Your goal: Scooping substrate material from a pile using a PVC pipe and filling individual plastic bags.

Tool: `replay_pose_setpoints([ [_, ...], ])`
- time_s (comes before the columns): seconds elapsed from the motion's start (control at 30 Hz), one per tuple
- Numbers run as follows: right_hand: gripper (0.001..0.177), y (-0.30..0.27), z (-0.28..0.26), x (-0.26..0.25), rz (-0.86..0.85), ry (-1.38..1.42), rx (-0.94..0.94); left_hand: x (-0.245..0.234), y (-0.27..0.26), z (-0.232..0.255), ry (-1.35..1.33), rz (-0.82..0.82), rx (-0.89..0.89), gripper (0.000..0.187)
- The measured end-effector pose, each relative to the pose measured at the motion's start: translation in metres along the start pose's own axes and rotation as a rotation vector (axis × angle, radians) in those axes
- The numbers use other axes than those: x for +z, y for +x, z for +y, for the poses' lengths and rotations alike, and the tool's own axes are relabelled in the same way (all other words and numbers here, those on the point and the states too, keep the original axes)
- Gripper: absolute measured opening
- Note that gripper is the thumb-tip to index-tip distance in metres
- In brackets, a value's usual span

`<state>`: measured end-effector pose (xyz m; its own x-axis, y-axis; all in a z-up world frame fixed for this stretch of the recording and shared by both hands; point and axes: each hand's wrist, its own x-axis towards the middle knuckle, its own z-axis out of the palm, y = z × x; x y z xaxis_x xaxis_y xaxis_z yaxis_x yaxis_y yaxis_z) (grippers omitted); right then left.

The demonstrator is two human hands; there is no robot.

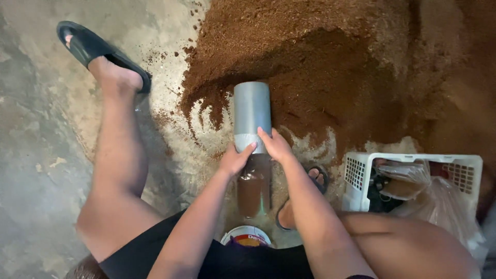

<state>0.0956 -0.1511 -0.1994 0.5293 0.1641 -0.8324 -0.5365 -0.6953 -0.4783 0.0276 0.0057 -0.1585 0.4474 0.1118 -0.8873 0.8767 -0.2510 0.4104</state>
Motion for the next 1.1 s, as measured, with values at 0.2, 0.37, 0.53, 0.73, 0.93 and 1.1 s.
replay_pose_setpoints([
  [0.2, 0.092, -0.021, -0.031, 0.004, 0.002, 0.146, 0.033, -0.009, 0.003, 0.020, -0.081, -0.057, 0.047, 0.119],
  [0.37, 0.097, -0.003, -0.026, 0.013, 0.056, 0.153, -0.006, -0.008, 0.004, 0.019, -0.139, -0.043, 0.075, 0.120],
  [0.53, 0.086, -0.007, -0.025, 0.012, 0.142, 0.235, -0.071, -0.013, -0.016, 0.038, -0.137, -0.026, 0.117, 0.123],
  [0.73, 0.077, -0.022, -0.023, -0.005, 0.281, 0.390, -0.200, -0.007, -0.025, 0.047, -0.089, -0.017, 0.196, 0.125],
  [0.93, 0.105, -0.049, -0.037, -0.016, 0.319, 0.415, -0.278, -0.003, -0.034, 0.044, -0.076, 0.065, 0.314, 0.118],
  [1.1, 0.115, -0.100, -0.057, -0.010, 0.295, 0.477, -0.485, -0.010, -0.070, 0.041, -0.065, 0.173, 0.439, 0.109],
])
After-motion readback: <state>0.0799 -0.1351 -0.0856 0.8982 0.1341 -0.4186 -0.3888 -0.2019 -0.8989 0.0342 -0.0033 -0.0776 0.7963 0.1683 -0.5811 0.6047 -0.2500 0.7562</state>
